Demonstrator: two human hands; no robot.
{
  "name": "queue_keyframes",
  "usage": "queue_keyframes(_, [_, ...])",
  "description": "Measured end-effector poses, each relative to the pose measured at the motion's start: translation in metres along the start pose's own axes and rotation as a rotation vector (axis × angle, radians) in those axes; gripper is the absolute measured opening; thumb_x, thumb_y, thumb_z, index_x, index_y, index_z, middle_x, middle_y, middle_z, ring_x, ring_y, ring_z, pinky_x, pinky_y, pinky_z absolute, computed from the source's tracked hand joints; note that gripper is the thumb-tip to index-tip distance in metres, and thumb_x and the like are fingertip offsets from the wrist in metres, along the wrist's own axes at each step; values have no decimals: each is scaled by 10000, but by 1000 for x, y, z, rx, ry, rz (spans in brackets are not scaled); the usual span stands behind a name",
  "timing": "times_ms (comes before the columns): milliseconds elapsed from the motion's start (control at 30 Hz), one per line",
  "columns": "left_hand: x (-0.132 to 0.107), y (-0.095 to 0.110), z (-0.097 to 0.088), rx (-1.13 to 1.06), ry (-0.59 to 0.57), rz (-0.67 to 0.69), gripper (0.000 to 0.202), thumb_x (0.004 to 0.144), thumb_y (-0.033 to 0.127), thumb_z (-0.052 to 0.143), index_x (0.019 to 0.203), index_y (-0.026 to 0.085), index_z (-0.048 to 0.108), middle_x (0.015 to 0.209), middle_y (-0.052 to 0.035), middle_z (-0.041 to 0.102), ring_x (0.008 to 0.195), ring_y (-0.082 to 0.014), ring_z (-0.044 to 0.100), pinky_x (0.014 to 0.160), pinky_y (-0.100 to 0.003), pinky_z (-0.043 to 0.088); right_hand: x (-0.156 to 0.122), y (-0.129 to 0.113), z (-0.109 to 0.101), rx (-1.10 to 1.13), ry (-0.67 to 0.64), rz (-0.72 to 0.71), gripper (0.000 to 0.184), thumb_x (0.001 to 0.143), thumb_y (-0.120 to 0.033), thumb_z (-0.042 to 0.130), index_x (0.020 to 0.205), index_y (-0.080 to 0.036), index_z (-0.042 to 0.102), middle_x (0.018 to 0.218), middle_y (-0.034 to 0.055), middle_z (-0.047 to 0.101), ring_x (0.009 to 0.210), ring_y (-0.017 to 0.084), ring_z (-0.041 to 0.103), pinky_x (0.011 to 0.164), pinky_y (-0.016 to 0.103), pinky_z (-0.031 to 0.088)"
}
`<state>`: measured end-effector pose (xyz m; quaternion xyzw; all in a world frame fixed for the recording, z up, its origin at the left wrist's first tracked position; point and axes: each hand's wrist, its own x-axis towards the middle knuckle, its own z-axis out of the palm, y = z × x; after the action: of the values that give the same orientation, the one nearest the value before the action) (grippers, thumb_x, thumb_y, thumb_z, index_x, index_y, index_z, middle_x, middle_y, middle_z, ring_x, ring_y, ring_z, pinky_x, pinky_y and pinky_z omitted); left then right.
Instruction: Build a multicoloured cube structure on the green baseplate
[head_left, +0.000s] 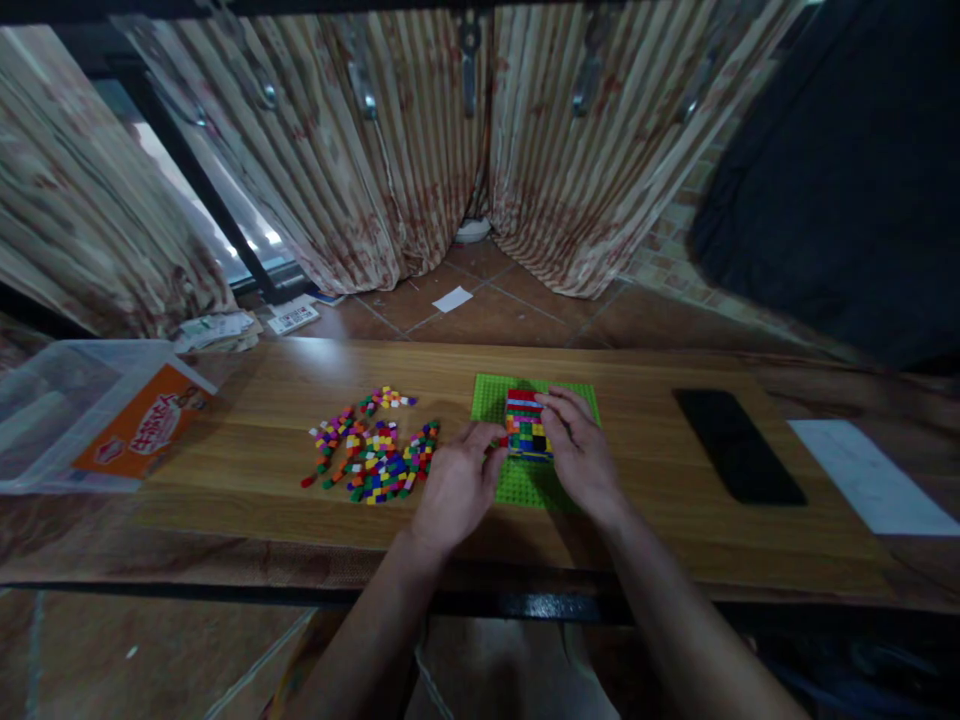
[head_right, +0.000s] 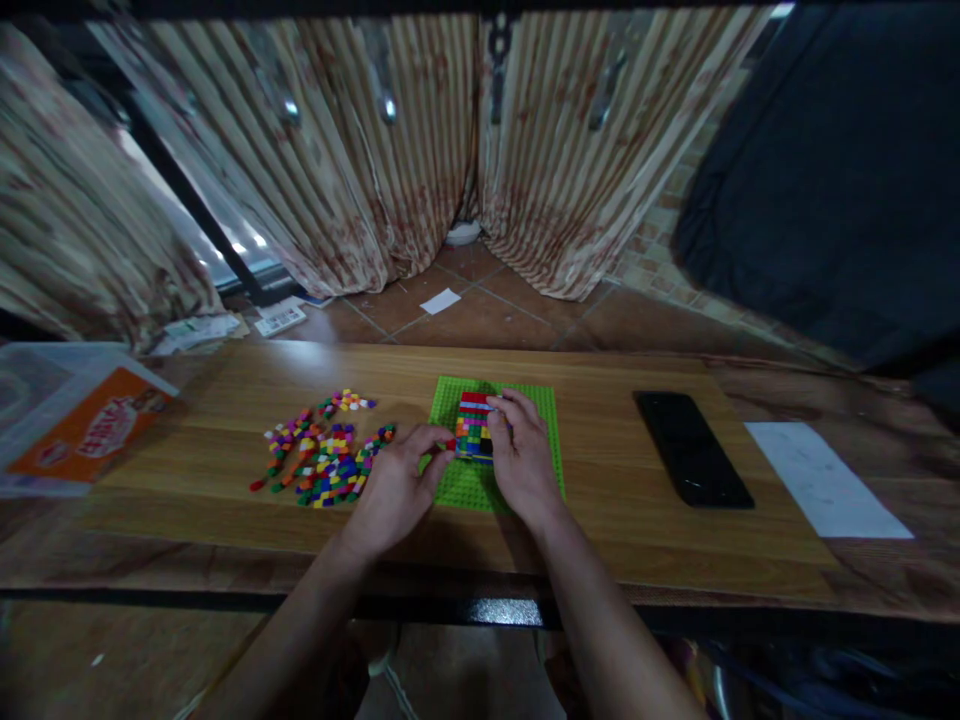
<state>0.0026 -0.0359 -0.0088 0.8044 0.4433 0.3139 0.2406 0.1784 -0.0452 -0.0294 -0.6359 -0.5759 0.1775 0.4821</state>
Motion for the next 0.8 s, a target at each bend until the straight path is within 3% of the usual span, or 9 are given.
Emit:
queue_keyframes(467, [7, -1, 12, -101, 37, -31, 232, 843, 105, 624, 1047, 213, 648, 994, -28, 712, 922, -164, 677, 865, -305, 539, -2, -2, 0, 4, -14, 5, 373, 916, -501, 489, 1120, -242, 662, 1330, 99, 542, 1259, 254, 508, 1099, 485, 376])
queue_keyframes(600, [7, -1, 13, -87, 39, -62, 361, 816, 74, 635, 1153, 200, 608, 961, -30, 708, 893, -162, 680, 853, -308, 545, -6, -9, 4, -60, -4, 22, 483, 833, -532, 602, 1205, -223, 616, 1386, 120, 490, 1291, 288, 474, 1105, 507, 363])
queue_keyframes(800, [7, 1, 13, -100, 52, -75, 391, 845, 107, 609, 1221, 202, 564, 907, -22, 702, 858, -156, 683, 827, -296, 551, -8, -14, 9, -108, 6, 54, 570, 755, -503, 684, 1235, -209, 595, 1413, 131, 463, 1309, 314, 445, 1093, 520, 368])
